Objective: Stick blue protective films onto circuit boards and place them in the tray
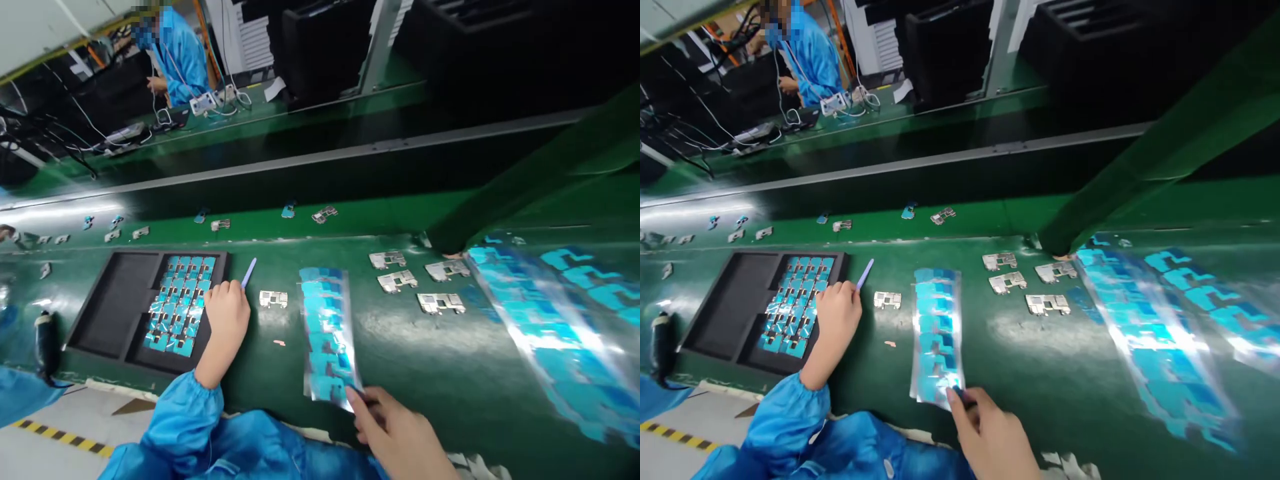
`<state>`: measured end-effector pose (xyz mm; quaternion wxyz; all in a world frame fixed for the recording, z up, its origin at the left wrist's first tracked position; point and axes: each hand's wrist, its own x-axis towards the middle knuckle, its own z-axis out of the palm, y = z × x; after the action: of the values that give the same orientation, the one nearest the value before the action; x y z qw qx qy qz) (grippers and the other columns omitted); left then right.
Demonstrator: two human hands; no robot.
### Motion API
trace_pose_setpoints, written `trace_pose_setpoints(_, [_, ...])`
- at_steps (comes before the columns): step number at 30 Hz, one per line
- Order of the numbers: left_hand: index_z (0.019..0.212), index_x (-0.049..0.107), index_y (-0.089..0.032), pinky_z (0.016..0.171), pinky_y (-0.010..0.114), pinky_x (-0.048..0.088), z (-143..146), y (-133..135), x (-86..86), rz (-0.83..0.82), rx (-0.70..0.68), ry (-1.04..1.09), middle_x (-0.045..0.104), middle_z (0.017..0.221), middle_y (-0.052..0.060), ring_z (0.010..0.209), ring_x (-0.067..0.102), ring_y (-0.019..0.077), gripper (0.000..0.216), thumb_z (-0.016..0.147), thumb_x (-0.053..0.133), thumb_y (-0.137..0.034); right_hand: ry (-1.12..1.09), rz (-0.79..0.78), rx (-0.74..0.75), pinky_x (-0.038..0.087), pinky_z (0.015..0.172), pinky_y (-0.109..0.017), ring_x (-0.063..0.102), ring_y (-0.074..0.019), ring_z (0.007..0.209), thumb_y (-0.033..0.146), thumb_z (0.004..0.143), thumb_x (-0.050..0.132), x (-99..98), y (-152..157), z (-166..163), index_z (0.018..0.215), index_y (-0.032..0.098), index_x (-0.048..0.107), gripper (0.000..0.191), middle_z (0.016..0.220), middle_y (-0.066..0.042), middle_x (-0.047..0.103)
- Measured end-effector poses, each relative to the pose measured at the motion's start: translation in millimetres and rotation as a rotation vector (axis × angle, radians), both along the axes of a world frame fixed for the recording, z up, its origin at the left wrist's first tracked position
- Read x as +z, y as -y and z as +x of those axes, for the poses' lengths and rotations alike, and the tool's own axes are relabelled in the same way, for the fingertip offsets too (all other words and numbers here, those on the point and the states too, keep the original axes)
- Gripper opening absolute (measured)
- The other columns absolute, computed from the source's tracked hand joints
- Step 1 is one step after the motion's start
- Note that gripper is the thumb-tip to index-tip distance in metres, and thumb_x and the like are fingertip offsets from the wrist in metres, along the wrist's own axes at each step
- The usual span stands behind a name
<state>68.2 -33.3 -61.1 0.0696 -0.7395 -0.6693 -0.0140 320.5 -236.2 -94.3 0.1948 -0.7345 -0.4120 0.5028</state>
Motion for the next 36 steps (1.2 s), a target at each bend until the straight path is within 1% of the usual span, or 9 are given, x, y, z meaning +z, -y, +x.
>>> trace_pose_setpoints(4, [0.090, 0.065, -0.016, 0.081, 0.047, 0.039, 7.3, 11.0, 1.3, 0.006, -0.003, 0.032, 0.068, 0.092, 0.016, 0.096, 0.061, 0.0378, 0.017, 0.094, 0.049, -0.023, 0.439, 0.318, 0.210, 0.049, 0.045, -0.035, 0.068, -0.0280, 0.048, 0.060, 0.094, 0.049, 14.7, -16.5, 31.5, 0.071, 0.024, 0.066, 0.046, 0.059, -0.005, 0.069])
trace_pose_setpoints(7, [0.110, 0.066, -0.017, 0.097, 0.055, 0.037, 27.8, 26.0, 2.2, 0.035, -0.152, 0.304, 0.068, 0.116, 0.018, 0.120, 0.055, 0.0411, 0.022, 0.096, 0.053, -0.029, 0.466, 0.707, 0.244, 0.060, 0.079, -0.039, 0.074, -0.0290, 0.091, 0.047, 0.099, 0.051, 10.7, -58.7, 44.5, 0.105, 0.020, 0.072, 0.035, 0.101, -0.011, 0.076])
trace_pose_setpoints(12, [0.142, 0.051, -0.027, 0.121, 0.057, 0.019, 68.3, 39.2, -31.0, -0.269, -0.594, 0.890, 0.058, 0.143, 0.010, 0.143, 0.041, 0.0347, 0.053, 0.092, 0.066, -0.035, 0.401, 0.902, 0.581, 0.032, 0.116, -0.060, 0.048, -0.0296, 0.138, 0.038, 0.102, 0.053, -17.0, -128.1, 43.7, 0.145, 0.022, 0.049, 0.046, 0.138, -0.012, 0.061])
trace_pose_setpoints(19, [0.128, 0.055, -0.019, 0.118, 0.056, 0.033, 67.1, 37.8, -61.7, -0.148, -0.668, 0.739, 0.069, 0.129, 0.010, 0.129, 0.059, 0.0261, 0.030, 0.098, 0.056, -0.020, 0.450, 1.133, 0.618, 0.021, 0.120, -0.062, 0.059, -0.0262, 0.125, 0.015, 0.098, 0.058, -27.4, -134.5, 38.1, 0.129, 0.023, 0.060, 0.033, 0.115, -0.008, 0.074])
trace_pose_setpoints(22, [0.107, 0.064, -0.022, 0.117, 0.054, 0.036, 65.9, 35.7, -57.8, -0.127, -0.669, 0.763, 0.072, 0.124, 0.005, 0.126, 0.061, 0.0244, 0.015, 0.099, 0.052, -0.017, 0.496, 1.249, 0.653, 0.029, 0.116, -0.065, 0.055, -0.0315, 0.130, 0.005, 0.094, 0.059, -23.7, -131.8, 32.6, 0.117, 0.018, 0.065, 0.028, 0.119, -0.012, 0.072])
trace_pose_setpoints(26, [0.111, 0.066, -0.021, 0.120, 0.057, 0.030, 69.1, 37.6, -56.1, -0.174, -0.680, 0.732, 0.068, 0.132, 0.006, 0.132, 0.056, 0.0264, 0.019, 0.101, 0.052, -0.028, 0.507, 1.382, 0.698, 0.046, 0.105, -0.058, 0.057, -0.0350, 0.126, 0.001, 0.090, 0.061, -14.4, -127.9, 31.4, 0.111, 0.014, 0.069, 0.026, 0.124, -0.018, 0.068])
trace_pose_setpoints(30, [0.134, 0.055, -0.016, 0.121, 0.064, 0.019, 66.4, 45.6, -50.9, -0.070, -0.765, 0.612, 0.061, 0.140, 0.012, 0.140, 0.045, 0.0322, 0.058, 0.096, 0.050, -0.060, 0.463, 1.439, 0.322, 0.059, 0.079, -0.033, 0.070, -0.0212, 0.089, 0.006, 0.086, 0.068, -5.3, -124.5, 42.6, 0.095, 0.025, 0.075, 0.022, 0.092, -0.006, 0.071])
trace_pose_setpoints(33, [0.140, 0.049, -0.015, 0.120, 0.055, 0.027, 49.6, 45.2, -30.1, -0.023, -0.878, 0.500, 0.060, 0.141, 0.012, 0.140, 0.045, 0.0298, 0.059, 0.099, 0.048, -0.056, 0.147, 1.144, -0.265, 0.060, 0.073, -0.037, 0.070, -0.0238, 0.078, 0.024, 0.081, 0.078, -4.4, -132.7, 48.6, 0.086, 0.027, 0.073, 0.007, 0.084, -0.005, 0.069])
trace_pose_setpoints(36, [0.128, 0.059, -0.019, 0.109, 0.048, 0.040, 19.7, 27.3, -4.7, -0.103, -0.773, 0.417, 0.065, 0.131, 0.011, 0.128, 0.053, 0.0280, 0.037, 0.095, 0.064, -0.036, -0.504, 0.741, -0.575, 0.061, 0.084, -0.045, 0.072, -0.0239, 0.078, 0.042, 0.072, 0.085, -2.8, -150.2, 43.9, 0.092, 0.029, 0.070, 0.028, 0.081, -0.001, 0.071])
